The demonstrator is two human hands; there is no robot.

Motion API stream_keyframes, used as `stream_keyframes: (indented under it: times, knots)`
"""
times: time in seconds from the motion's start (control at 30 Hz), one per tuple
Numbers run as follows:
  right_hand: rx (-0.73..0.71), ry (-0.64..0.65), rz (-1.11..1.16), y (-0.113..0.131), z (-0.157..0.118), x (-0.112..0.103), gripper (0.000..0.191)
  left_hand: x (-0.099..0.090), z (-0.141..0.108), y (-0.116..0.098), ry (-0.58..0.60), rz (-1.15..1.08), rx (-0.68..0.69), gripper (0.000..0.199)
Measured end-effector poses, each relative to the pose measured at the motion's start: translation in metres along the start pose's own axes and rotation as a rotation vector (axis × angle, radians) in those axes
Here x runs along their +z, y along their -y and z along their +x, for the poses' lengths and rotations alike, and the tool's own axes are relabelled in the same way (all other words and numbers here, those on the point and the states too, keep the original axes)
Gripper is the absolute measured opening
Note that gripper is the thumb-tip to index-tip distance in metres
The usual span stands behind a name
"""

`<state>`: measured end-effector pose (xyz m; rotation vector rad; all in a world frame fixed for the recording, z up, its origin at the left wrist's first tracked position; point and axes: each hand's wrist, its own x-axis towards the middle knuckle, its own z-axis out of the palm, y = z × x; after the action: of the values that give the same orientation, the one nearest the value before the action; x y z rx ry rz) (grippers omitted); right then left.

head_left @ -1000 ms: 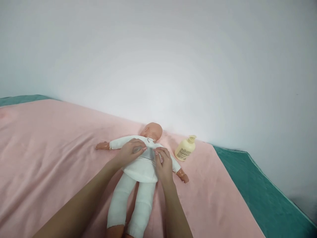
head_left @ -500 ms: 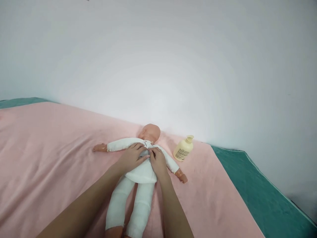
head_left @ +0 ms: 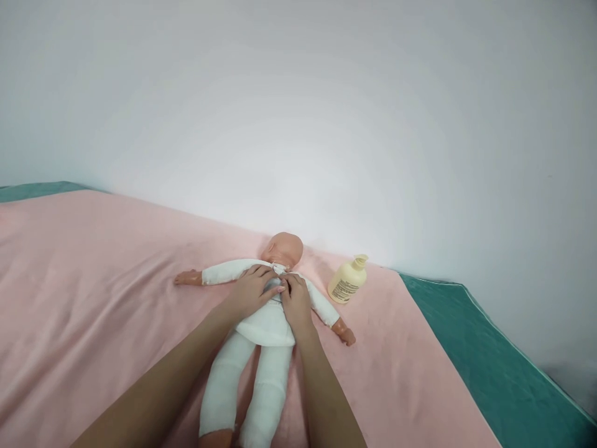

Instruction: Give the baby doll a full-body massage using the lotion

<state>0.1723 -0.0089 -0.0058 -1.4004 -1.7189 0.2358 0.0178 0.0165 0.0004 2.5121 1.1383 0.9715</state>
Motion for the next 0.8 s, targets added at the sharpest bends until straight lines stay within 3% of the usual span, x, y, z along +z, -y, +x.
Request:
stream_keyframes:
  times: [0.3,0.53,0.7,0.8]
  knots:
    - [-0.009,0.014,-0.01,0.001,-0.003,0.0,0.032,0.009,-0.001,0.006,-0.007,0.009,-0.002,0.045]
    - [-0.009,0.112,-0.066,-0.004,-0.003,0.002,0.037,0.01,-0.002,0.006,0.019,0.013,-0.035,0.043]
    - [-0.008,0.052,0.027,-0.001,-0.006,0.0,0.035,0.009,-0.003,0.004,0.021,-0.029,-0.019,0.045]
    - [0.005,-0.014,0.096,0.005,-0.011,-0.013,0.033,-0.004,-0.005,-0.006,0.009,-0.04,-0.001,0.051]
